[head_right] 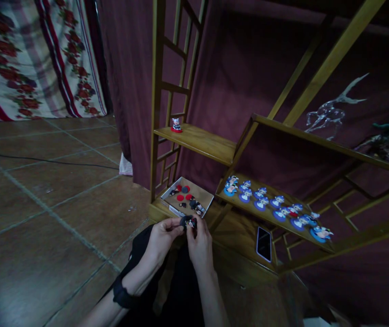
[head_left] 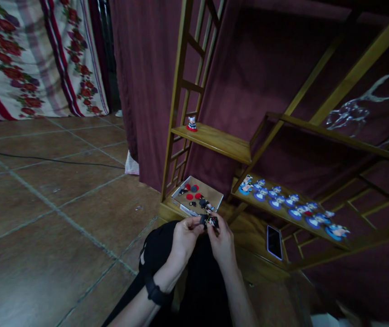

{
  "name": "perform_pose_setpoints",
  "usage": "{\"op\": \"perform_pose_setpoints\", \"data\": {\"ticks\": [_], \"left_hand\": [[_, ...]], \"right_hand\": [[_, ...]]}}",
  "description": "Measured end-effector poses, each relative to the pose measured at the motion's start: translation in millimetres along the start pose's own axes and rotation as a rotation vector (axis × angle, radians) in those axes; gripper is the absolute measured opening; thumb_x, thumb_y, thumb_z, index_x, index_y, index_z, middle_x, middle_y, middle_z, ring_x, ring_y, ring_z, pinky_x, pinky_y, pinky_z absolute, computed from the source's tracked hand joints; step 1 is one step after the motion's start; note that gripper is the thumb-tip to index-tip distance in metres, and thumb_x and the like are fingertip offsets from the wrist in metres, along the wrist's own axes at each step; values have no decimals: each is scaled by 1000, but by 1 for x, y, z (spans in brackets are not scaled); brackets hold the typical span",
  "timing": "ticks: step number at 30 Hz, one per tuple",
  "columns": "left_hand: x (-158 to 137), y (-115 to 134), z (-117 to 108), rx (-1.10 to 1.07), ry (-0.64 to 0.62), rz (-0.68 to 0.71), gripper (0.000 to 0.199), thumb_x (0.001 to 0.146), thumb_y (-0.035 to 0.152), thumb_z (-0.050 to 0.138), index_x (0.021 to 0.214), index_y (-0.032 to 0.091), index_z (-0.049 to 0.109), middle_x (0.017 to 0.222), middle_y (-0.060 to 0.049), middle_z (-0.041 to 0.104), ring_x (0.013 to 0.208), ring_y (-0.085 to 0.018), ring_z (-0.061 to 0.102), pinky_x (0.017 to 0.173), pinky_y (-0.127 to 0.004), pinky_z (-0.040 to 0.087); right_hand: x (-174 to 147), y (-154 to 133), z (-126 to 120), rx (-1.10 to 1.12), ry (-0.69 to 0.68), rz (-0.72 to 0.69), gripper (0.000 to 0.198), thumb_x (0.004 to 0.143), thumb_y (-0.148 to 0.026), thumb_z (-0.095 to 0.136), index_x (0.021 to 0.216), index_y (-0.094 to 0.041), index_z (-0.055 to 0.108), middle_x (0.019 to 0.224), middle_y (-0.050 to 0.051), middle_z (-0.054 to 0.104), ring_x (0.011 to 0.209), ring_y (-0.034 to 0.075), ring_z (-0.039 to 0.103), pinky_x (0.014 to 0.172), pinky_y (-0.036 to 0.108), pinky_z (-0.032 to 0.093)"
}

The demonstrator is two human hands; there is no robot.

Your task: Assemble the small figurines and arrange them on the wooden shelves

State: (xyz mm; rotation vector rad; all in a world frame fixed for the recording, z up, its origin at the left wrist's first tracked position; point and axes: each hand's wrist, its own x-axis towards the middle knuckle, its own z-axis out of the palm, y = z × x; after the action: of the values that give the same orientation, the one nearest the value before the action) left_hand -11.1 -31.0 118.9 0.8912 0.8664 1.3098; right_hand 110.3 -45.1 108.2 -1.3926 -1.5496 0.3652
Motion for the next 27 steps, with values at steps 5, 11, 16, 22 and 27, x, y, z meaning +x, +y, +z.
{"op": "perform_pose_setpoints", "data": {"ticks": [5,11,16,22,27], "left_hand": [[17,-19,-17,-181,66,-197,21,58,10,70,78,10,67,74,-8,69,64,-14,63,67,-26,52],[25,-25,-33,-337,117,-337,24,64,-1,63,85,11,63,68,-5,67,53,-9,61,66,-26,54],[21,-16,-29,-398,128,-336,28,65,-4,61,89,11,61,67,-4,66,57,-11,64,65,-25,56],[19,-4,-25,-403,89,-339,24,68,-3,60,89,10,61,75,-8,68,63,-14,66,66,-26,56],[19,3,-25,-385,104,-339,18,70,3,63,86,10,60,74,-7,68,61,-14,66,64,-26,57]], "right_hand": [[15,10,10,71,-151,13,48,77,-24,53,124,-29,45,120,5,57,106,22,57,90,37,46],[17,24,28,412,-157,159,53,73,-27,59,124,-25,44,110,5,63,92,18,62,84,35,49],[12,19,33,570,-172,221,32,73,-32,59,103,-22,60,104,5,66,95,21,61,88,39,46],[20,6,28,614,-164,251,26,71,-38,61,90,-21,67,95,5,69,92,22,62,89,42,44],[22,-2,23,699,-160,336,29,69,-39,63,90,-20,66,93,5,69,91,22,62,84,39,46]]}}
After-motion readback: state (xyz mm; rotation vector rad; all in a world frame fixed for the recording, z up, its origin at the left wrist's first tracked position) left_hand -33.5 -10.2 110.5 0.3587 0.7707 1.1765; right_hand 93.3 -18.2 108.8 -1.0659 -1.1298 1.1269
